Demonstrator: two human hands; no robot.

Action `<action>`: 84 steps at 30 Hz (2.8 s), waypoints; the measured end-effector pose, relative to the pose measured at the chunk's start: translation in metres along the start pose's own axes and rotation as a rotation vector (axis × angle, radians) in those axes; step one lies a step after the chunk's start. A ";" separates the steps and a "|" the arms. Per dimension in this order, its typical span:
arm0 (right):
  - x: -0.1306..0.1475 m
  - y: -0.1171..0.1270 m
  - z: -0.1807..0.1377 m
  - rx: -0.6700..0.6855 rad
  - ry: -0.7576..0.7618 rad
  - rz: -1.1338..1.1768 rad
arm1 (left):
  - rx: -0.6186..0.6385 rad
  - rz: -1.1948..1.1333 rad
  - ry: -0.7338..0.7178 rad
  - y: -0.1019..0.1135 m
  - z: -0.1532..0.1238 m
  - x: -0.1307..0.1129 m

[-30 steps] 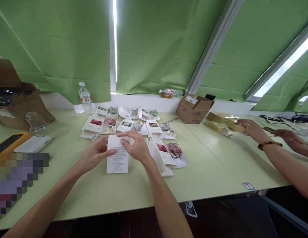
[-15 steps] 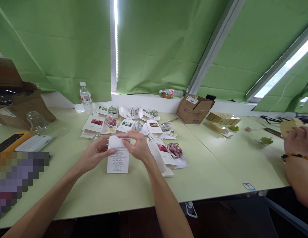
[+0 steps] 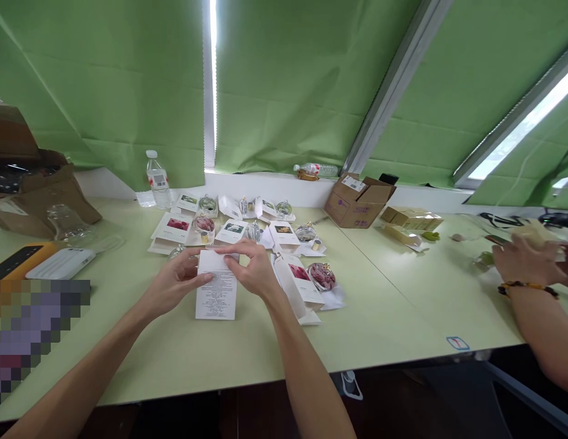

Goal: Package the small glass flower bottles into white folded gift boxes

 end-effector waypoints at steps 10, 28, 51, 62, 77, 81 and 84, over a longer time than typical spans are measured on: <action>0.004 -0.004 -0.001 0.047 0.011 -0.069 | -0.088 0.007 -0.027 0.005 0.001 -0.002; -0.026 0.022 0.005 -0.175 -0.155 -0.102 | 0.041 0.080 0.114 -0.009 -0.002 0.010; -0.022 -0.016 -0.007 0.199 -0.160 -0.140 | -0.059 0.102 0.015 0.000 0.000 0.001; -0.018 -0.009 -0.002 0.143 -0.144 -0.123 | -0.044 0.096 0.014 -0.001 -0.002 -0.001; -0.021 -0.011 -0.001 0.168 -0.128 -0.149 | -0.045 0.075 0.024 -0.001 -0.002 -0.002; -0.021 -0.011 -0.002 0.178 -0.145 -0.136 | -0.043 0.081 0.035 0.000 -0.002 0.000; -0.023 -0.011 -0.002 0.166 -0.153 -0.117 | -0.061 0.092 0.046 0.002 -0.001 0.002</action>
Point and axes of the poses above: each hand's wrist, its own z-axis towards the middle knuckle, its own y-axis out of the back of the hand, x = y × z, the point moved 9 cm from there along z, towards the middle knuckle, and after that the axes turned 8 degrees about -x, right-handed, at the moved point
